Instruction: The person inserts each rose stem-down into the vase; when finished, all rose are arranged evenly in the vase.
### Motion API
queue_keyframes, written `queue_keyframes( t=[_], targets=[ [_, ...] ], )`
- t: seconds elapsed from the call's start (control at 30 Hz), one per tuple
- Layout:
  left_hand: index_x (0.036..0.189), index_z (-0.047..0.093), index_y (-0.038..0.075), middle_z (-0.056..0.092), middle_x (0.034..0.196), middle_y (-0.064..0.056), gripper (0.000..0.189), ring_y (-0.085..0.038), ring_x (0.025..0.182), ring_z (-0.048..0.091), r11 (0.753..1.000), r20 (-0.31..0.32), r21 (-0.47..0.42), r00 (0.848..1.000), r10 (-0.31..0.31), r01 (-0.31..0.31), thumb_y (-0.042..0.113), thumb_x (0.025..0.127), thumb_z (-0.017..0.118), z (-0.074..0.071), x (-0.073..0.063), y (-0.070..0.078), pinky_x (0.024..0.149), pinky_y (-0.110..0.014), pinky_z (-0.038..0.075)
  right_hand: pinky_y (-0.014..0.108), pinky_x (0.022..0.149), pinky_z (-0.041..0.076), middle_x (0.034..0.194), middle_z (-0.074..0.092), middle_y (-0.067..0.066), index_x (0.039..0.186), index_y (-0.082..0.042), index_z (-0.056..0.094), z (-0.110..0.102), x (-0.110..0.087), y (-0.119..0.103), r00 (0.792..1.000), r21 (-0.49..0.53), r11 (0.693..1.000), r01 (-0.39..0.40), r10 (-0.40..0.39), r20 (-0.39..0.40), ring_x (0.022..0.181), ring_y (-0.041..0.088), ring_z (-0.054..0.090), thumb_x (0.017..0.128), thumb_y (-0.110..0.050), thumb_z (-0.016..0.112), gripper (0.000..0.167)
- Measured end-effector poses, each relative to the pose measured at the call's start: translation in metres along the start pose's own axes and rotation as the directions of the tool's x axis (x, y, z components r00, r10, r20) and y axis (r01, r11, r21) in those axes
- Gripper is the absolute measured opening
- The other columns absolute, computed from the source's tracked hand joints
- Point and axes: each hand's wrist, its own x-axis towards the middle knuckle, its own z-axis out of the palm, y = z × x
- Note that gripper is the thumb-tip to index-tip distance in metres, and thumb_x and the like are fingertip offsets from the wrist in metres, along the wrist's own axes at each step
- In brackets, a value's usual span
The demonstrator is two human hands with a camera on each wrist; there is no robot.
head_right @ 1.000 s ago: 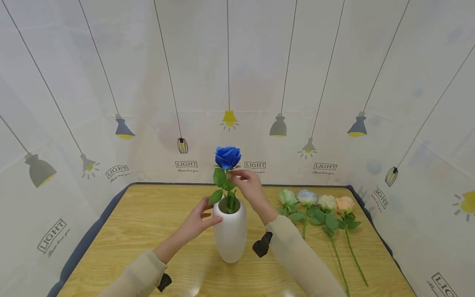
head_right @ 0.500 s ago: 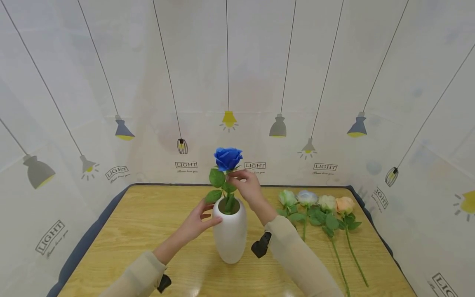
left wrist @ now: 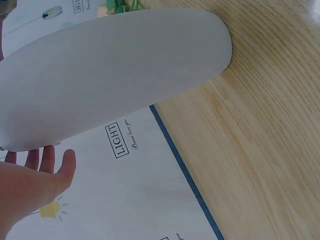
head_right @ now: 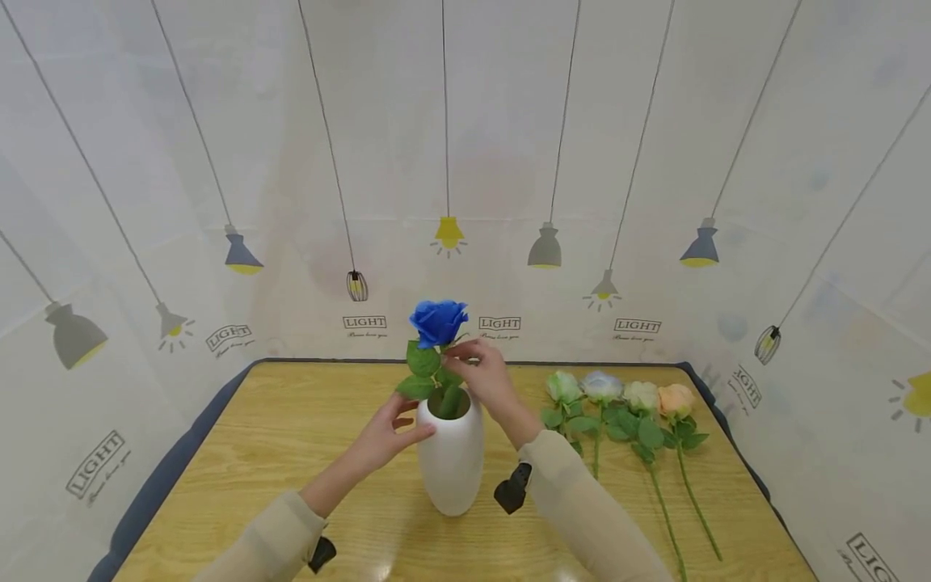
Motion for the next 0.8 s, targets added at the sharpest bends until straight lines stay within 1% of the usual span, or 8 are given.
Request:
queue_keyframes(
  t=[0.1,0.23,0.33,0.5,0.57,0.63,0.73,0.8],
  targets=[
    [0.131,0.034,0.005,0.043,0.127,-0.014,0.063,-0.033,0.112,0.041,1.000,0.001,-0.006,1.000,0.022,-0.022,0.025,0.081,0.065,-0.002,-0.004,0.012,0.088,-0.051,0.034,0.041,0.080,0.041,0.098,0.057,0.008,0.092,0.002,0.064,0.000,-0.002,0.004,1.000,-0.029,1.000,-0.010,0.011,0.021,0.096,0.023,0.050,0.083,-0.012,0.061,0.017],
    [0.129,0.035,0.000,0.043,0.125,-0.018,0.060,-0.035,0.112,0.040,0.999,0.002,-0.007,0.999,0.033,-0.033,0.020,0.081,0.065,-0.003,-0.010,0.028,0.088,-0.051,0.034,0.041,0.082,0.041,0.097,0.057,0.006,0.093,0.000,0.064,-0.001,-0.006,0.009,0.999,-0.047,0.999,-0.027,0.029,0.045,0.098,0.023,0.048,0.083,-0.014,0.062,0.017],
    [0.130,0.034,0.001,0.043,0.125,-0.017,0.059,-0.034,0.113,0.040,1.000,0.001,-0.008,1.000,0.023,-0.023,0.018,0.082,0.065,-0.003,-0.010,0.031,0.089,-0.050,0.034,0.041,0.083,0.040,0.097,0.057,0.007,0.093,0.001,0.064,-0.002,-0.008,0.009,0.998,-0.021,0.999,-0.029,0.030,0.048,0.099,0.023,0.048,0.082,-0.014,0.063,0.019],
    [0.130,0.034,0.001,0.042,0.126,-0.017,0.060,-0.034,0.113,0.039,1.000,-0.001,-0.012,1.000,0.027,-0.027,0.017,0.082,0.065,-0.003,-0.010,0.030,0.089,-0.051,0.033,0.045,0.084,0.038,0.099,0.058,0.011,0.094,0.006,0.063,-0.002,-0.017,-0.009,0.998,-0.026,0.999,-0.044,0.045,0.038,0.099,0.027,0.048,0.083,-0.011,0.061,0.020],
    [0.130,0.034,0.001,0.042,0.126,-0.017,0.060,-0.034,0.113,0.039,0.999,0.000,-0.015,1.000,0.030,-0.030,0.017,0.081,0.065,-0.003,-0.009,0.029,0.089,-0.051,0.033,0.046,0.084,0.037,0.101,0.058,0.012,0.095,0.005,0.062,-0.002,-0.018,-0.010,0.998,-0.028,0.998,-0.051,0.052,0.036,0.101,0.028,0.048,0.083,-0.012,0.061,0.021],
    [0.129,0.035,0.000,0.042,0.126,-0.018,0.059,-0.035,0.112,0.040,0.999,0.002,-0.017,0.999,0.044,-0.044,0.017,0.081,0.065,-0.003,-0.009,0.028,0.088,-0.052,0.033,0.046,0.085,0.038,0.102,0.059,0.010,0.098,0.003,0.063,-0.004,-0.017,-0.002,0.998,-0.019,0.999,-0.047,0.048,0.037,0.101,0.027,0.048,0.084,-0.016,0.061,0.024],
    [0.129,0.036,0.002,0.042,0.126,-0.015,0.059,-0.033,0.112,0.041,0.999,0.006,-0.019,0.999,0.044,-0.044,0.021,0.081,0.066,-0.002,-0.004,0.017,0.087,-0.051,0.034,0.044,0.084,0.039,0.103,0.059,0.007,0.101,-0.002,0.064,-0.009,-0.013,0.016,0.998,0.007,1.000,-0.030,0.029,0.051,0.100,0.024,0.049,0.083,-0.023,0.062,0.027],
    [0.128,0.037,0.004,0.043,0.126,-0.013,0.059,-0.032,0.112,0.041,0.999,0.005,-0.017,0.999,0.046,-0.046,0.023,0.081,0.066,-0.001,-0.003,0.013,0.087,-0.050,0.035,0.043,0.084,0.039,0.104,0.058,0.007,0.103,-0.005,0.064,-0.013,-0.013,0.022,0.998,0.016,0.999,-0.029,0.028,0.053,0.099,0.023,0.049,0.083,-0.025,0.062,0.028]
  ],
)
